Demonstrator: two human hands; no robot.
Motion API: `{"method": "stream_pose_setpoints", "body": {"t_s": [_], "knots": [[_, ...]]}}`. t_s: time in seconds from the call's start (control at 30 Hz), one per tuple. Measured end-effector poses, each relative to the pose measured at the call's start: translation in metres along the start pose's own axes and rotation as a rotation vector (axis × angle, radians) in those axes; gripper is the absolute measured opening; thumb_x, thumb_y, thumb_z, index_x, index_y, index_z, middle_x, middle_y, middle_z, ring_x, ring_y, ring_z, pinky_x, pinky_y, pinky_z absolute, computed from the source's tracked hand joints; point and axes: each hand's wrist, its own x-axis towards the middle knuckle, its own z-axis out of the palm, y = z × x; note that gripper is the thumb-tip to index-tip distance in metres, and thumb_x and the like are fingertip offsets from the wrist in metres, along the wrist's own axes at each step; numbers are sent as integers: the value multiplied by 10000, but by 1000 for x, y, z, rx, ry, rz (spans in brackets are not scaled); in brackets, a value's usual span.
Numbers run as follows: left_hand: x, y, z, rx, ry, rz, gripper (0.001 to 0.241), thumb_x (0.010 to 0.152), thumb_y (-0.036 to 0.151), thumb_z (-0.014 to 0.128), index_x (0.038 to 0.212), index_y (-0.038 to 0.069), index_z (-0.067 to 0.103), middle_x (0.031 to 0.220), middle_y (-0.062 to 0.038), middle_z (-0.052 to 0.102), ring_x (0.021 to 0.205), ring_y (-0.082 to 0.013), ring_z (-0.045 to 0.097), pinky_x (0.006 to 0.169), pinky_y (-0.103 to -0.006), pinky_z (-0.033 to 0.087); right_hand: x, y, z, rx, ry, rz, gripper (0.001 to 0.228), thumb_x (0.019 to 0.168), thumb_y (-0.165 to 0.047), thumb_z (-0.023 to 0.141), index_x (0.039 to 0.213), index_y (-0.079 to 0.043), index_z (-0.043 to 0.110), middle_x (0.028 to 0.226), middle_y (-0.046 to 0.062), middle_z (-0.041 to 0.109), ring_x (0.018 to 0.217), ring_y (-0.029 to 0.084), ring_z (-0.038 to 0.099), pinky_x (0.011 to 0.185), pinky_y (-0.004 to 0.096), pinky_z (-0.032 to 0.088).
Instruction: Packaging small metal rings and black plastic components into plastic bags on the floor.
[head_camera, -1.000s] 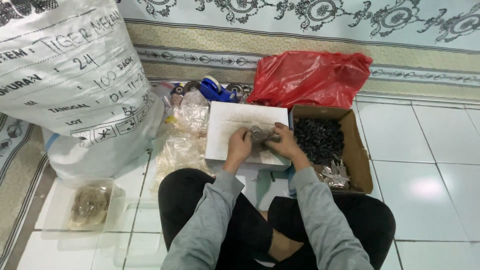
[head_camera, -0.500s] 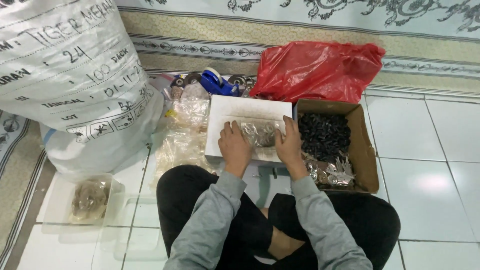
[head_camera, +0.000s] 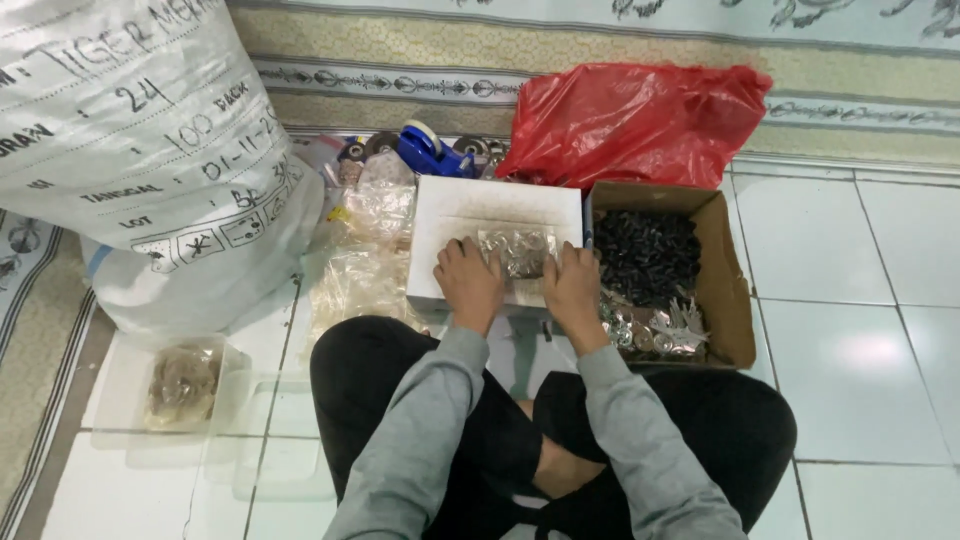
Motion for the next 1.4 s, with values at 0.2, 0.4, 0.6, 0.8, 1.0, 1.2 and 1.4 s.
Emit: {"method": "stream_pose_setpoints", "body": {"t_s": [0.2,0.4,0.6,0.8,1.0,1.2,1.4], "knots": [[13,-3,18,-76,1,15,88,867,185,683,904,115,645,1083,-92,551,1045,-304,523,869,-455,400,21,-8,35,-17,-23,261,277,978,-366,620,1143,-148,664,1094,39,517,993,262,561,808,409,403],[5,16,4,21,46,-71,401,867,253,762,1164,29,613,1086,-154,590,1017,-315,582,842,-452,442,18,-19,21,59,-29,245,200,1017,-242,582,1125,-99,672,1133,111,564,1049,346,572,911,470,415],[15,6,9,-192,-43,-98,166,850,124,704,1002,75,656,1046,-120,587,1025,-333,563,861,-462,409,19,-16,23,254,-42,224,235,1079,-243,479,1194,-72,594,1077,183,671,1061,401,654,885,507,493],[4,9,-26,-805,-243,-128,238,995,70,467,1195,-33,543,1115,-292,597,1078,-487,615,896,-521,483,45,43,63,385,3,179,215,1076,-165,543,1181,10,612,1037,276,665,1034,435,651,859,529,487],[-6,-10,-101,-1130,-218,-439,358,986,96,450,1306,-25,346,1103,-269,618,858,-371,710,660,-450,601,27,-48,18,648,-173,208,481,1097,-285,602,1401,84,543,1209,415,587,1073,457,639,852,555,512],[-14,-79,-193,-1240,162,-416,642,918,43,548,1521,-106,387,1152,-355,654,1010,-408,699,829,-467,590,9,-212,-4,1074,-440,86,453,1027,-95,668,1437,9,505,986,14,591,878,142,635,809,339,587],[-59,-222,-228,-1271,477,-614,662,954,15,602,1533,-123,312,1209,-360,650,1064,-363,698,869,-421,600,-13,-349,78,863,-817,-154,452,958,-29,693,1393,1,576,941,115,674,803,188,681,671,368,636]]}}
